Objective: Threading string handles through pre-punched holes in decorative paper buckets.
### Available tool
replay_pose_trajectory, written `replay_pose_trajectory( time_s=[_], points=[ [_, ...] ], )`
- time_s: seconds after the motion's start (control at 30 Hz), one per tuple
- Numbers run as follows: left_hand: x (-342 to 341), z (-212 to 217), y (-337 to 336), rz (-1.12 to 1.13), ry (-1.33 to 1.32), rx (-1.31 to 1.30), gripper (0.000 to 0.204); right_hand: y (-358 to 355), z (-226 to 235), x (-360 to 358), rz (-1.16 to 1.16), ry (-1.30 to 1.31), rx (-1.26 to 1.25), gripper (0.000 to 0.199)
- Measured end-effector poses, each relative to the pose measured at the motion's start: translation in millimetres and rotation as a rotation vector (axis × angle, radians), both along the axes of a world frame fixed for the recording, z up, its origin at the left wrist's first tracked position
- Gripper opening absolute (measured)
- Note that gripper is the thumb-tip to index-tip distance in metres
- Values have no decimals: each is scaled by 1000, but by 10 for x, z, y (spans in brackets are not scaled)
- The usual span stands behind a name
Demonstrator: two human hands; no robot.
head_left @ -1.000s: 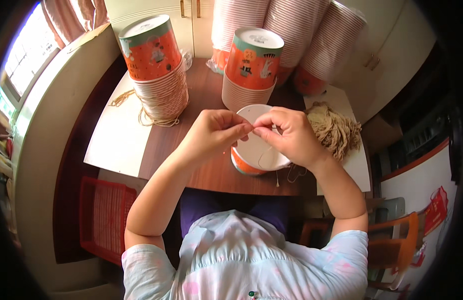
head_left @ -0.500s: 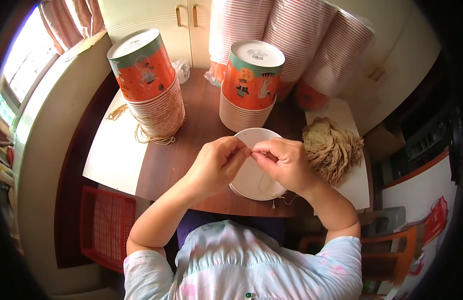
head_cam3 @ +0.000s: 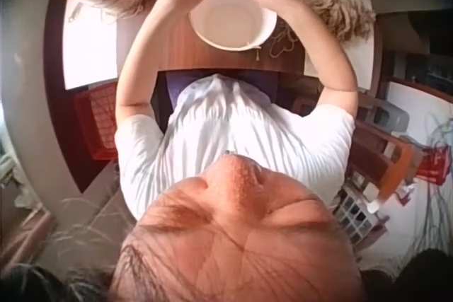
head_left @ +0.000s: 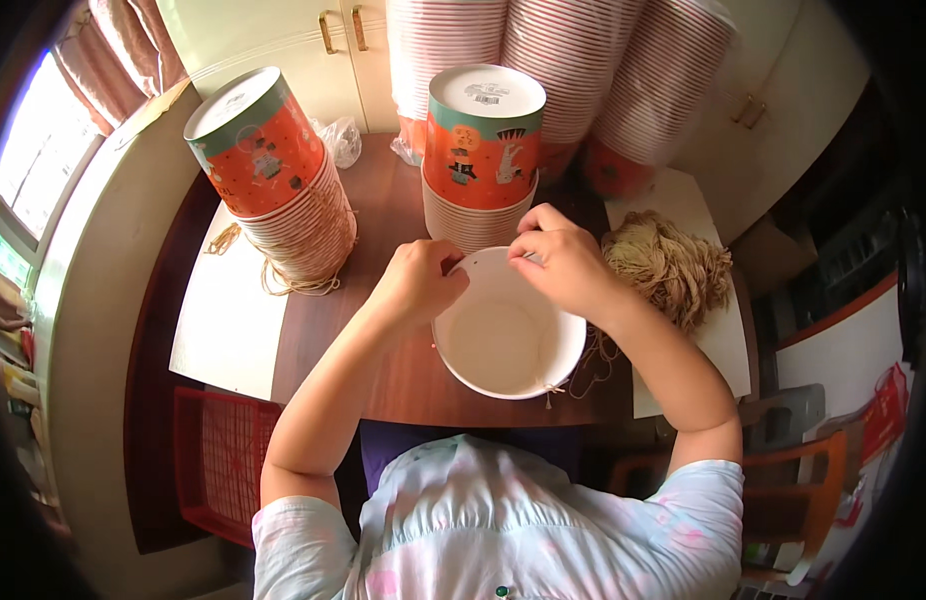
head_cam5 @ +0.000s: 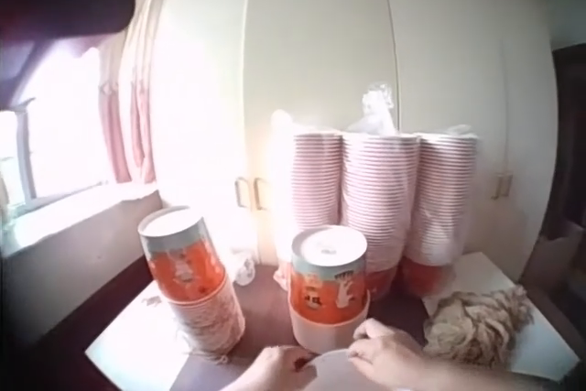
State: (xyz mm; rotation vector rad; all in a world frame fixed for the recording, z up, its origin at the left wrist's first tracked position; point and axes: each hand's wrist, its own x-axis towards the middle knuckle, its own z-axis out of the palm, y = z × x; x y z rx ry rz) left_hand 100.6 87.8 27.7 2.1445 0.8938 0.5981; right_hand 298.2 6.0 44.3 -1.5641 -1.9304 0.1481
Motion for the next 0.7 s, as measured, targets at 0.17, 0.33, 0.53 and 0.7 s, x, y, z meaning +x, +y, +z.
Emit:
replay_pose_trajectory(
  time_s=[0.17,0.33,0.53,0.7],
  points=[
    [-139,-96,-329,131,-123,-196,26,-111,-7,-279,31,91,-48,7],
    [-339,-205,-686,167,-309,-433,29,-114,-114,-401,35,373,-457,12],
    [-456,-247,-662,137,-450,-637,23,-148,-157,-505,-49,561,-618,14],
    [-421,-303,-541,101,-376,-513,21,-134,-231,-557,-83,597,-603,14]
  ],
)
